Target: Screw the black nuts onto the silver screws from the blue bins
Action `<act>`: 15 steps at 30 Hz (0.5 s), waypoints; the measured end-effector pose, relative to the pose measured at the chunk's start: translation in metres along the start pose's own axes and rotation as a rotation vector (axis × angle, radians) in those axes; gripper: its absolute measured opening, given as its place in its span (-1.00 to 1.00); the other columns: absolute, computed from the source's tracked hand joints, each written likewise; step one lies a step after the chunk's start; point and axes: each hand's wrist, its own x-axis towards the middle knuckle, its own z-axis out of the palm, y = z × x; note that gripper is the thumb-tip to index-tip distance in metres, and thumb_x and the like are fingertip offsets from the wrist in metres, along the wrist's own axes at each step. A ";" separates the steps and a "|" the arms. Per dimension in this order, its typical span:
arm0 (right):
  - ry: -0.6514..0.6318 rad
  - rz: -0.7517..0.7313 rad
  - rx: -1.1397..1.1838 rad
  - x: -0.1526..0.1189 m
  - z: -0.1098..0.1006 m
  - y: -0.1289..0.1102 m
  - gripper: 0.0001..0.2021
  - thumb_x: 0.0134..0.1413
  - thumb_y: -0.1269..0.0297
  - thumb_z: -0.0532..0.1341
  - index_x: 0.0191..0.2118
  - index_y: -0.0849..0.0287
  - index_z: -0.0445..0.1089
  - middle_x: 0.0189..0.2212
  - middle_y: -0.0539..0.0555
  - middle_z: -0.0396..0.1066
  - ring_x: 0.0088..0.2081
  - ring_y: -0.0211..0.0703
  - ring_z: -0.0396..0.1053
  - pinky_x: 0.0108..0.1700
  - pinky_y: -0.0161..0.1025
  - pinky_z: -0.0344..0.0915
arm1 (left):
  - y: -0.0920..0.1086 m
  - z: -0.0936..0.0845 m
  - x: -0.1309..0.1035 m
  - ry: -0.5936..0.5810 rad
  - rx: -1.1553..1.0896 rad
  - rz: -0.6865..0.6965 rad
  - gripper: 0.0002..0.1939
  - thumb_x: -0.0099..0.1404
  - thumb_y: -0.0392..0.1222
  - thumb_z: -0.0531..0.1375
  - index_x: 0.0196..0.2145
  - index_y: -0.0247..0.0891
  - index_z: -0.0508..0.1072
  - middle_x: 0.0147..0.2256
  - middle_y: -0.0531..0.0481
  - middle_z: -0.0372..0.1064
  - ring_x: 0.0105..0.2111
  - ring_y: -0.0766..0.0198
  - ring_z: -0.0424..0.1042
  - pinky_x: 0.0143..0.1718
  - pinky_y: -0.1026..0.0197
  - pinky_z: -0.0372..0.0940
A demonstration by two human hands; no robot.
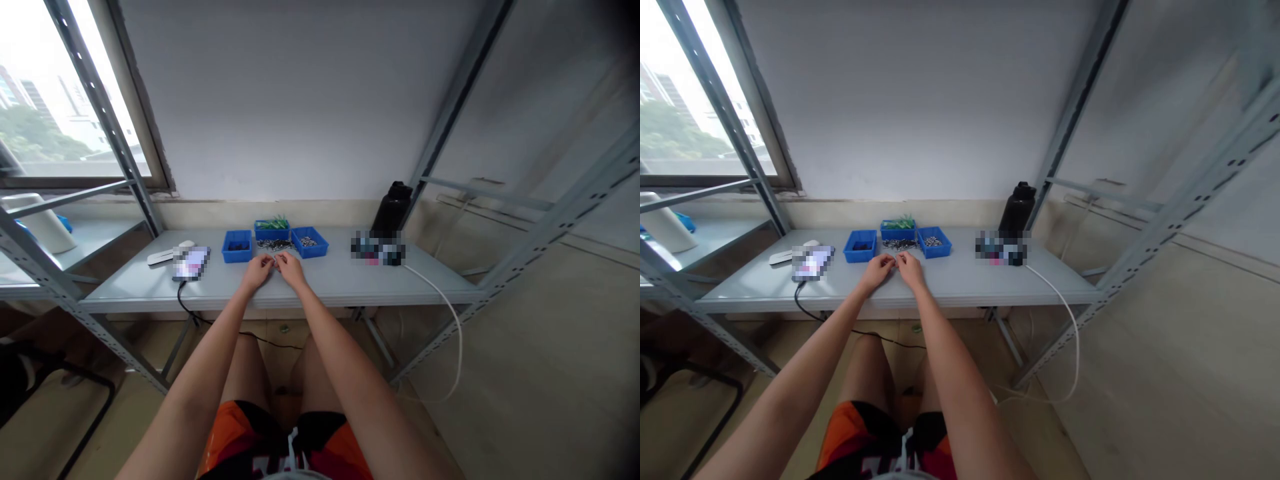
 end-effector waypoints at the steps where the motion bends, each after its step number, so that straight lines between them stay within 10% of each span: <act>1: 0.001 0.001 -0.006 0.000 0.000 0.000 -0.85 0.17 0.24 0.12 -0.31 0.11 0.41 -0.51 -0.04 0.43 -0.49 -0.24 0.36 -0.30 -0.29 0.29 | -0.001 0.000 0.000 0.002 0.001 -0.009 -0.82 0.22 -0.25 0.09 -0.37 -0.28 0.50 -0.35 -0.09 0.52 -0.32 0.19 0.46 -0.19 0.19 0.30; 15: 0.016 0.008 -0.020 0.002 0.002 0.001 -0.87 0.14 0.30 0.13 -0.29 0.10 0.43 -0.51 -0.01 0.43 -0.42 -0.19 0.39 -0.25 -0.26 0.31 | 0.000 -0.001 0.001 0.023 -0.029 0.002 -0.82 0.23 -0.20 0.12 -0.37 -0.27 0.51 -0.36 -0.10 0.53 -0.34 0.18 0.46 -0.21 0.17 0.32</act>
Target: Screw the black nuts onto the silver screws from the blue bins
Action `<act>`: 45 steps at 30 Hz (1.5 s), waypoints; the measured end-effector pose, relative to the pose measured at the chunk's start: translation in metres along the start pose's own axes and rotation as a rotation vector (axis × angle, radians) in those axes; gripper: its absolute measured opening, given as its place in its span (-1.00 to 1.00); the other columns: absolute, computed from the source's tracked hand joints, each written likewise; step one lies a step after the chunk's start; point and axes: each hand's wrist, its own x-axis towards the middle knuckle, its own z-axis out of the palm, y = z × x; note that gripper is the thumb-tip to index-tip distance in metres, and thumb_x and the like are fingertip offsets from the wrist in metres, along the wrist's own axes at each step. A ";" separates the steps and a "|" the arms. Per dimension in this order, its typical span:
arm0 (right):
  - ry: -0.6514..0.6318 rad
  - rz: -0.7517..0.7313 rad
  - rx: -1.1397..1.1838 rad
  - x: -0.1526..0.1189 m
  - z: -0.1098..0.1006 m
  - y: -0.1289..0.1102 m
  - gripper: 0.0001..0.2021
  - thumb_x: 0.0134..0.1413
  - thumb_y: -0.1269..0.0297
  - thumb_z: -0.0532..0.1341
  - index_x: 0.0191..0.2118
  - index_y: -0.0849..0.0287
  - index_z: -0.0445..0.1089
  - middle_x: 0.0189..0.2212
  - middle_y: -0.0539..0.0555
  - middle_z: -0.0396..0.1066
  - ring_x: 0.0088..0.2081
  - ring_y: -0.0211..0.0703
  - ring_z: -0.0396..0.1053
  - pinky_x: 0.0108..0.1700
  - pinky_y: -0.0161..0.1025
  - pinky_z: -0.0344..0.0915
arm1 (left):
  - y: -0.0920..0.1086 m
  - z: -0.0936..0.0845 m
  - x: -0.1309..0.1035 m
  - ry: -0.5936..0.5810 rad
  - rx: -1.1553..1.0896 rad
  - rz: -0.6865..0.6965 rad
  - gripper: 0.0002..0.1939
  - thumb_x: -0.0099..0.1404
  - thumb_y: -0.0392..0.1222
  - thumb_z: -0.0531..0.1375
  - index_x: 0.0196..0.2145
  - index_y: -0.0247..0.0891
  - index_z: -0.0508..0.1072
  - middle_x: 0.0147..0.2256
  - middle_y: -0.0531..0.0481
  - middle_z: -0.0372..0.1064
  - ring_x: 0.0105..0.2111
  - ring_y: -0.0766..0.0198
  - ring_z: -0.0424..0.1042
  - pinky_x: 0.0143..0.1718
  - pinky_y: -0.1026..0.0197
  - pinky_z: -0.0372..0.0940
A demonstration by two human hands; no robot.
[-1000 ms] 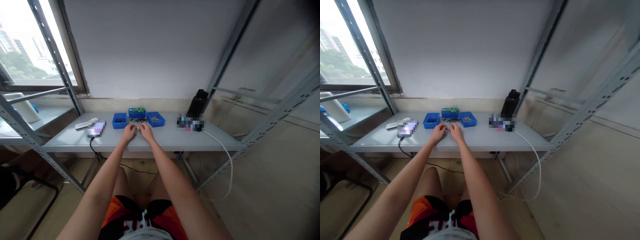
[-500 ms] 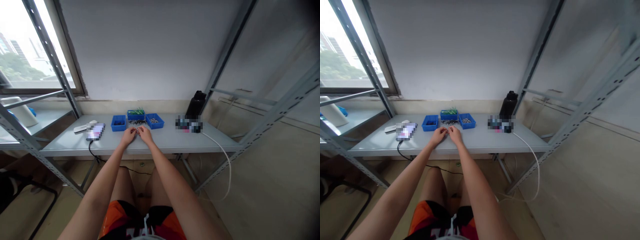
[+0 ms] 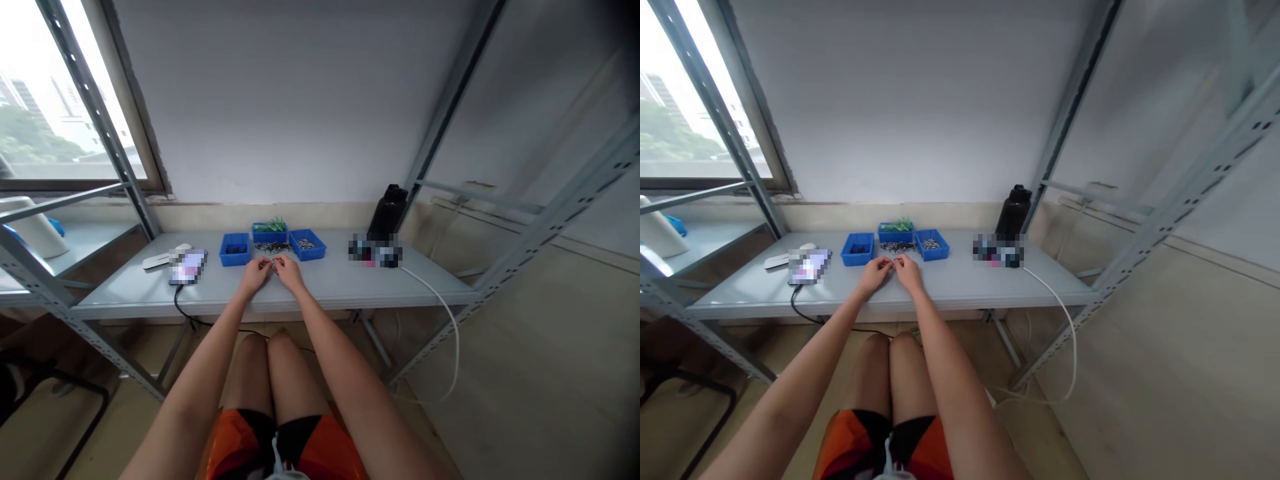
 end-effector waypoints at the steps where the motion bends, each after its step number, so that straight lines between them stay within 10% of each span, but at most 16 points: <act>1: -0.003 0.001 0.003 0.000 0.000 0.000 -0.87 0.14 0.30 0.12 -0.29 0.11 0.42 -0.51 -0.01 0.43 -0.41 -0.18 0.39 -0.25 -0.26 0.31 | 0.000 0.000 0.000 0.004 -0.001 0.002 -0.82 0.23 -0.20 0.12 -0.37 -0.28 0.51 -0.36 -0.10 0.53 -0.34 0.17 0.46 -0.21 0.17 0.32; 45: 0.122 -0.013 -0.006 0.007 -0.005 0.006 -0.76 0.17 0.40 0.01 -0.21 0.15 0.42 -0.26 0.09 0.52 -0.21 -0.15 0.45 -0.02 -0.15 0.34 | 0.000 -0.001 0.000 0.066 0.027 -0.082 -0.75 0.21 -0.13 0.16 -0.30 -0.31 0.58 -0.33 -0.16 0.55 -0.31 0.13 0.47 -0.20 0.15 0.33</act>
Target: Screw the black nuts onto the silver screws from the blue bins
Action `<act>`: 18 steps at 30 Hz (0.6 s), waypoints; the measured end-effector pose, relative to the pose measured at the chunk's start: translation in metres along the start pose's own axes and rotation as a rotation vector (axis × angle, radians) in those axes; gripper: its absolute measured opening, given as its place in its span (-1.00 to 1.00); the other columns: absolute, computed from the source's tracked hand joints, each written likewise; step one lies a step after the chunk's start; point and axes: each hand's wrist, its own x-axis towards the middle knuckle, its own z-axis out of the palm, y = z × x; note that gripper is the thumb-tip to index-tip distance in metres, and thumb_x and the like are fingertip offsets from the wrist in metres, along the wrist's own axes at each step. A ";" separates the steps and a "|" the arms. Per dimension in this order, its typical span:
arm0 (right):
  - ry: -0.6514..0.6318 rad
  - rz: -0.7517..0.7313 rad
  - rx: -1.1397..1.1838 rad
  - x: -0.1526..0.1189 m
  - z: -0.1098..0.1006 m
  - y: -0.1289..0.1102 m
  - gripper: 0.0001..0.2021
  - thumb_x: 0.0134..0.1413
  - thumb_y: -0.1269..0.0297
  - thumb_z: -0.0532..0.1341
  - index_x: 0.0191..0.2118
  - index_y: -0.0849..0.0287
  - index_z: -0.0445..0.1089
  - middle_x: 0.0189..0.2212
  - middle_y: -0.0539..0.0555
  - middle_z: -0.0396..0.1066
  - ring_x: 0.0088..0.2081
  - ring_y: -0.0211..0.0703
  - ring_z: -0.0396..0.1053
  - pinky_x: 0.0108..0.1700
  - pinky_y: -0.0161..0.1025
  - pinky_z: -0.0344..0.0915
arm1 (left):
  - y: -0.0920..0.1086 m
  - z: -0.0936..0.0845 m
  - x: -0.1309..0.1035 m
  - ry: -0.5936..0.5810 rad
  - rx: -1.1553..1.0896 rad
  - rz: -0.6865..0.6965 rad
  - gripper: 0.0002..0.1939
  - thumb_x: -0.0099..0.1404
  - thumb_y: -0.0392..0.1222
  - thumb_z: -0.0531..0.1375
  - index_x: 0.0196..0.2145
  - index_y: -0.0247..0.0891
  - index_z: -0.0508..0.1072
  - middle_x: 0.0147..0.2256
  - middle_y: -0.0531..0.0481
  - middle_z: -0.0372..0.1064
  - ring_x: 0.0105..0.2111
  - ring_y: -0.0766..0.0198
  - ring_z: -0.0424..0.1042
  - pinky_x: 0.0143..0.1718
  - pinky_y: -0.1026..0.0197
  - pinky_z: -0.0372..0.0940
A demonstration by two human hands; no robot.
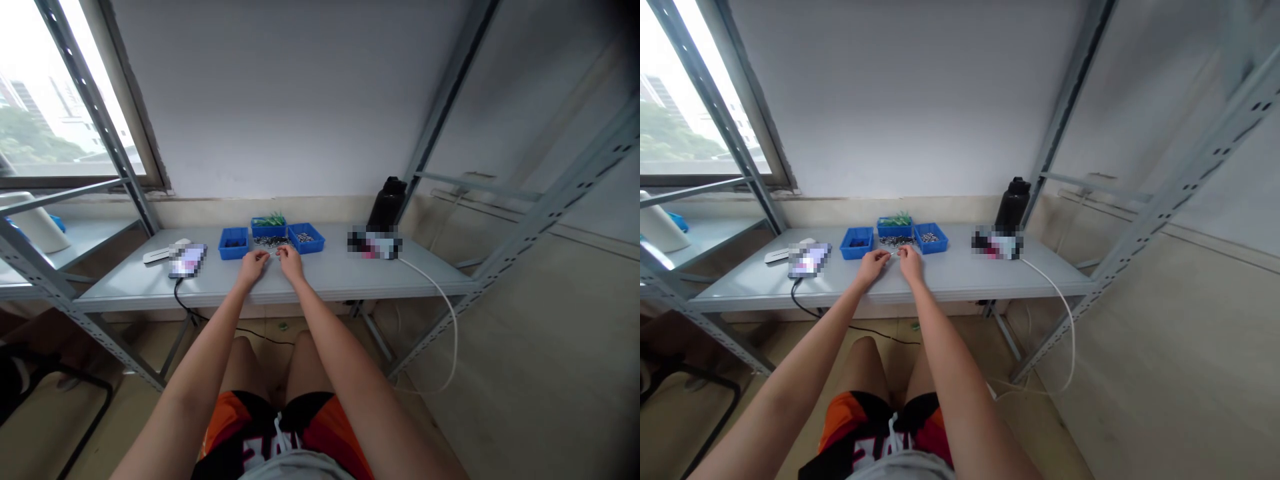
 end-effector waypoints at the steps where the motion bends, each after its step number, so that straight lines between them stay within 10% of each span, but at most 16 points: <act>1: 0.006 0.004 0.001 0.000 0.000 0.000 -0.76 0.17 0.40 0.01 -0.21 0.14 0.42 -0.26 0.09 0.52 -0.21 -0.15 0.45 -0.02 -0.15 0.34 | 0.000 0.000 0.000 0.000 0.009 0.004 -0.76 0.21 -0.14 0.16 -0.31 -0.31 0.58 -0.33 -0.16 0.55 -0.31 0.13 0.47 -0.19 0.15 0.32; 18: -0.124 -0.022 -0.160 -0.008 -0.001 -0.010 -0.80 0.18 0.37 0.09 -0.22 0.15 0.47 -0.31 0.10 0.54 -0.22 -0.12 0.46 -0.06 -0.19 0.31 | -0.003 -0.001 0.003 0.123 -0.085 -0.019 -0.80 0.23 -0.16 0.12 -0.31 -0.31 0.48 -0.36 -0.10 0.49 -0.47 0.26 0.38 -0.30 0.21 0.29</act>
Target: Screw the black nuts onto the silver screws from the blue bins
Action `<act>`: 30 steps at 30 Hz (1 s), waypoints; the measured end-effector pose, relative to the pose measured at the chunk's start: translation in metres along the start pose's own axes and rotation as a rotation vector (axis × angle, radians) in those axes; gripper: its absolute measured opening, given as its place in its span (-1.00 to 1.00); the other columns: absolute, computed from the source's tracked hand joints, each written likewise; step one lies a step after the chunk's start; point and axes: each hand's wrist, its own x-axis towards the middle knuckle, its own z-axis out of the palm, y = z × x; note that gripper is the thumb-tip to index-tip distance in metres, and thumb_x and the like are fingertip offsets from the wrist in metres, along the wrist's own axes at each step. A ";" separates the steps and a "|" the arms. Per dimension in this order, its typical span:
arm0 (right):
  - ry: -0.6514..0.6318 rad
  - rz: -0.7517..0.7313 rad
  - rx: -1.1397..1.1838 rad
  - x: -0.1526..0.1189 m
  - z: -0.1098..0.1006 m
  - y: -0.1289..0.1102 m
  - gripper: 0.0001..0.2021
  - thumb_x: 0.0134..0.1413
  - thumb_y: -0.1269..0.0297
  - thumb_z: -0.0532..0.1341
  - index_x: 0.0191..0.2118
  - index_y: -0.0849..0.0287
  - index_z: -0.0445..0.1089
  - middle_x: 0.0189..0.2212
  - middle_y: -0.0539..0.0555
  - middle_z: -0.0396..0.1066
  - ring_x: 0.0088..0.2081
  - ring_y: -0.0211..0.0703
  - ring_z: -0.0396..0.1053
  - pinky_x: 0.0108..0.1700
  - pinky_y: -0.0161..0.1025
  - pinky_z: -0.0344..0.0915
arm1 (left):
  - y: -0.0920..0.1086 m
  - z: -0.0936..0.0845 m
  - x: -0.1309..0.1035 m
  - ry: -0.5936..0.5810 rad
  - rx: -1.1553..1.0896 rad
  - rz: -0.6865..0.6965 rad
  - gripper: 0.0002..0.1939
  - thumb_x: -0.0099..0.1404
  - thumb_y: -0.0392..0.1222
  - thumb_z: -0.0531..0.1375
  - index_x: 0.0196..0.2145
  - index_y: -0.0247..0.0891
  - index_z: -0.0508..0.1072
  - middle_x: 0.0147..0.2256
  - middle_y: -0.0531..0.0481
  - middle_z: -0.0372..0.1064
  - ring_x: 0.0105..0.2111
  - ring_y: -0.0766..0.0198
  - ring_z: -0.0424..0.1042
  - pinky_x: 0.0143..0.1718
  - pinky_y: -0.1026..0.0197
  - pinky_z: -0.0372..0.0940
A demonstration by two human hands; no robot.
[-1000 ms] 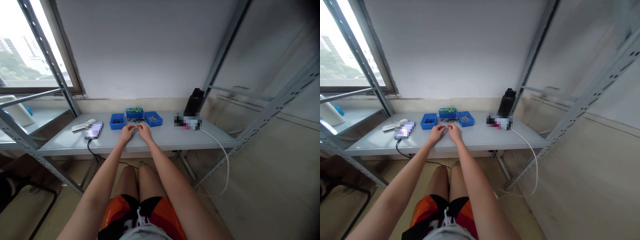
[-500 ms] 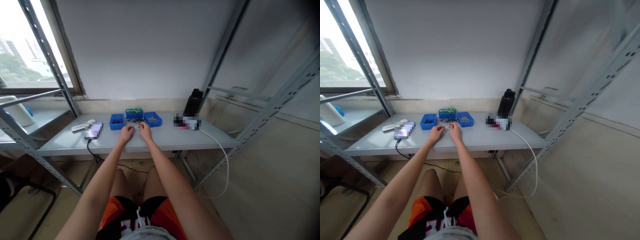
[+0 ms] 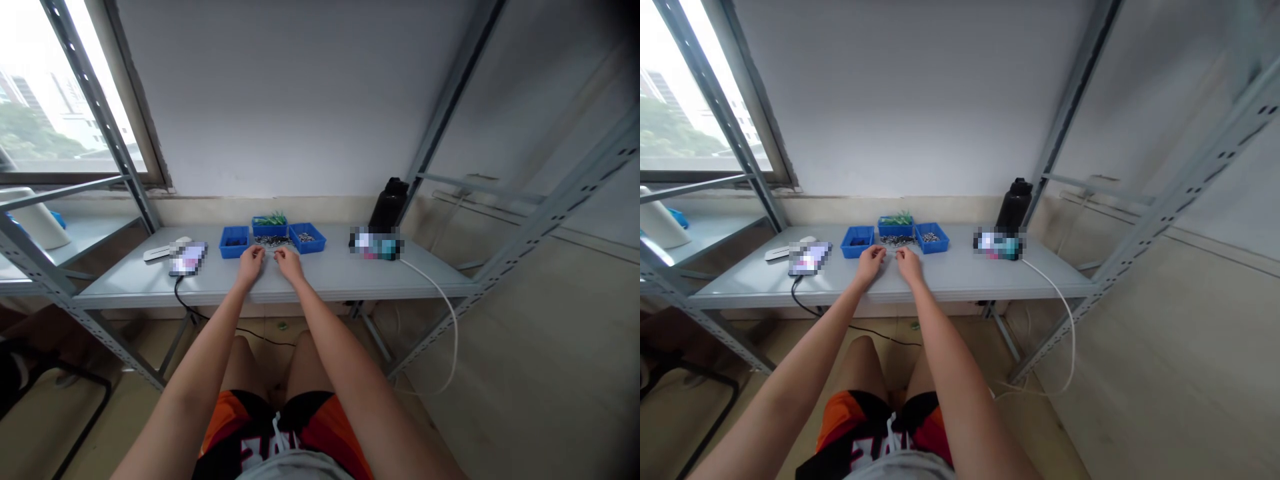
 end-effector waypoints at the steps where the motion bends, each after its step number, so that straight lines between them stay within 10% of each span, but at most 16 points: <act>1: -0.042 -0.029 -0.028 -0.002 0.001 -0.001 -0.82 0.17 0.37 0.11 -0.24 0.13 0.47 -0.32 0.09 0.54 -0.23 -0.10 0.46 -0.06 -0.18 0.31 | 0.001 0.000 0.000 0.017 -0.020 0.000 -0.80 0.23 -0.16 0.12 -0.31 -0.30 0.48 -0.38 -0.08 0.48 -0.47 0.27 0.37 -0.30 0.22 0.29; 30: 0.042 -0.058 0.107 -0.002 -0.001 0.000 -0.82 0.18 0.22 0.11 -0.29 0.13 0.44 -0.33 0.07 0.52 -0.26 -0.16 0.43 -0.12 -0.25 0.30 | 0.001 0.002 -0.004 -0.203 0.121 0.127 -0.76 0.27 -0.17 0.09 -0.29 -0.28 0.54 -0.33 -0.12 0.52 -0.29 0.17 0.44 -0.17 0.19 0.29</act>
